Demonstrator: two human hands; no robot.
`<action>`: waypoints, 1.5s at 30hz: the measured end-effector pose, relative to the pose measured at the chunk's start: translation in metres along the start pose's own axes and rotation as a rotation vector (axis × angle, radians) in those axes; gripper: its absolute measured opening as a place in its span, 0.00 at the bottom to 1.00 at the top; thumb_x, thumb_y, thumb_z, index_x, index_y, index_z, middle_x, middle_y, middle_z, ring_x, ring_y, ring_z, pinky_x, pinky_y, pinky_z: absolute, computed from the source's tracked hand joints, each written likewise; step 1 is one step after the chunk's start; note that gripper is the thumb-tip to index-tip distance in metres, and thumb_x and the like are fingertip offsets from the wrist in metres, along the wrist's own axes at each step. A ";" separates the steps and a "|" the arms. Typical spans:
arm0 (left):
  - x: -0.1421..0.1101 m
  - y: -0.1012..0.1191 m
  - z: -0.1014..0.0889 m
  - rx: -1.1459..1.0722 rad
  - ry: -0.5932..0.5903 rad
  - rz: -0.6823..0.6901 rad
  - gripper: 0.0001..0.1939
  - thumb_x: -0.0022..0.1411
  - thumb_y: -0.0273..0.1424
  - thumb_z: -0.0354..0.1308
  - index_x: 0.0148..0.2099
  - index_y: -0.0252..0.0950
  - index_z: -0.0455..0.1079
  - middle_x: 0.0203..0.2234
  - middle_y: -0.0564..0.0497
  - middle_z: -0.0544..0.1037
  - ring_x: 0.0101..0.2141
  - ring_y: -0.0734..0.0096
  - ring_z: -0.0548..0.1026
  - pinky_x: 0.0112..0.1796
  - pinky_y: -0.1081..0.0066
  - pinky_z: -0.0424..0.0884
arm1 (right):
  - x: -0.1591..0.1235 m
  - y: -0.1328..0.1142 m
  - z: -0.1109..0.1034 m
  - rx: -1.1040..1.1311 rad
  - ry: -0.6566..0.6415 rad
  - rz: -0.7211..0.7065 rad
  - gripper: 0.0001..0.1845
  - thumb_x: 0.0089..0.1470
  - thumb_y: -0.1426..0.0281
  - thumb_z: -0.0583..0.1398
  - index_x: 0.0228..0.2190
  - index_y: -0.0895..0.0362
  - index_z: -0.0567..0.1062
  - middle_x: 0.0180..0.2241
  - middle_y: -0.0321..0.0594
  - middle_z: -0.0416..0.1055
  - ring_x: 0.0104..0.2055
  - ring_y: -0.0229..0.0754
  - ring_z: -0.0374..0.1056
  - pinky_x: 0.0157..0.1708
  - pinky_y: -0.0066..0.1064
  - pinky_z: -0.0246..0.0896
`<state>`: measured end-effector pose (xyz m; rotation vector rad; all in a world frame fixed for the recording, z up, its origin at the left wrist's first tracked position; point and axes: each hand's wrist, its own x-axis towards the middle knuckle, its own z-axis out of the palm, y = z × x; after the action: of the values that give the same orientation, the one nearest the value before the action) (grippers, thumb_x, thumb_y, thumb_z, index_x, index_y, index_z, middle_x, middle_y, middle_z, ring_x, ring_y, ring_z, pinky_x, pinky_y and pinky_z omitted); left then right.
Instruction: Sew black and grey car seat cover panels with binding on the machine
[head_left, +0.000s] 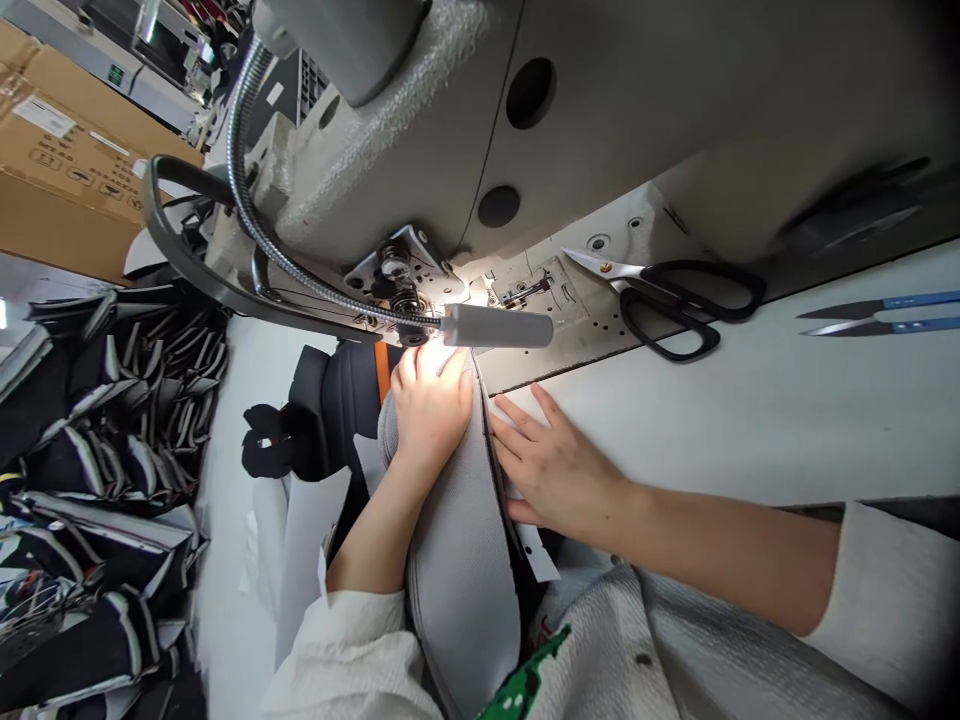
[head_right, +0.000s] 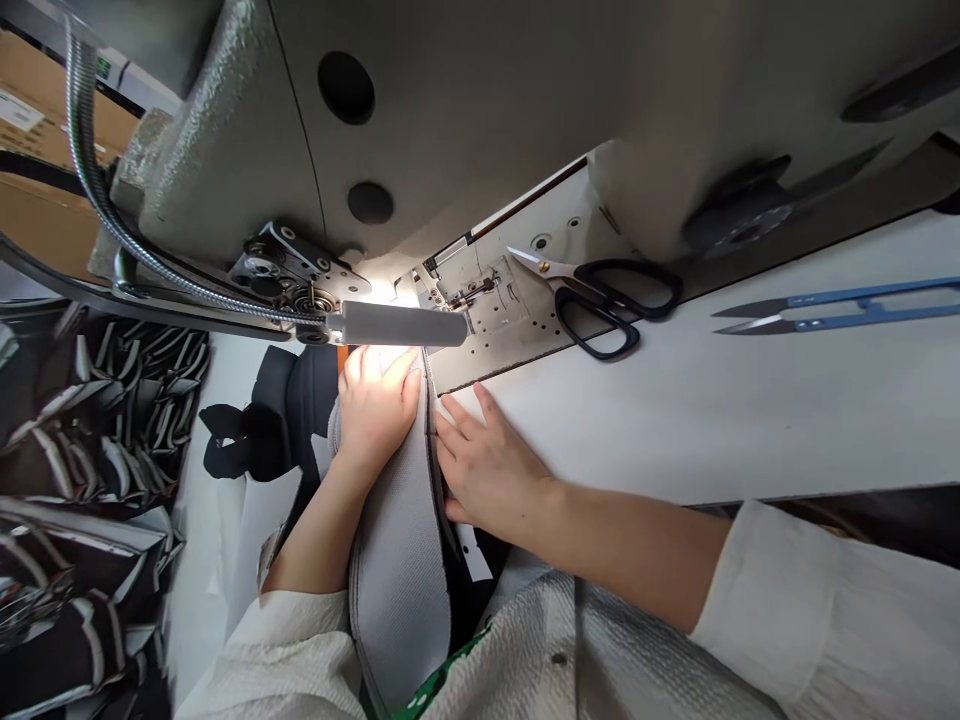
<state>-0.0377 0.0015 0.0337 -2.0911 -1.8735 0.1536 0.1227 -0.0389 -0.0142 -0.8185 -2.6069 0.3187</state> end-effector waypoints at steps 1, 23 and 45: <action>0.000 0.000 0.000 0.000 -0.002 0.002 0.18 0.65 0.35 0.48 0.55 0.42 0.69 0.54 0.41 0.66 0.53 0.49 0.61 0.51 0.52 0.62 | 0.000 0.000 0.000 -0.001 0.001 -0.001 0.36 0.49 0.50 0.61 0.50 0.66 0.69 0.55 0.55 0.62 0.61 0.58 0.49 0.59 0.59 0.37; 0.001 0.000 0.004 -0.020 0.018 -0.003 0.18 0.64 0.35 0.48 0.55 0.42 0.69 0.49 0.39 0.68 0.53 0.48 0.61 0.50 0.52 0.61 | 0.005 -0.002 0.003 -0.046 0.164 -0.136 0.08 0.46 0.77 0.59 0.21 0.57 0.65 0.22 0.38 0.62 0.29 0.42 0.54 0.31 0.35 0.43; -0.046 -0.011 -0.045 -0.553 -0.639 -0.027 0.40 0.60 0.40 0.53 0.68 0.33 0.41 0.36 0.46 0.74 0.34 0.62 0.73 0.35 0.67 0.68 | -0.028 -0.032 0.004 0.031 0.273 -0.024 0.16 0.50 0.72 0.59 0.42 0.61 0.68 0.44 0.47 0.67 0.52 0.49 0.59 0.53 0.41 0.51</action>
<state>-0.0408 -0.0500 0.0728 -2.5906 -2.5403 0.3692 0.1262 -0.0815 -0.0157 -0.7615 -2.3498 0.2226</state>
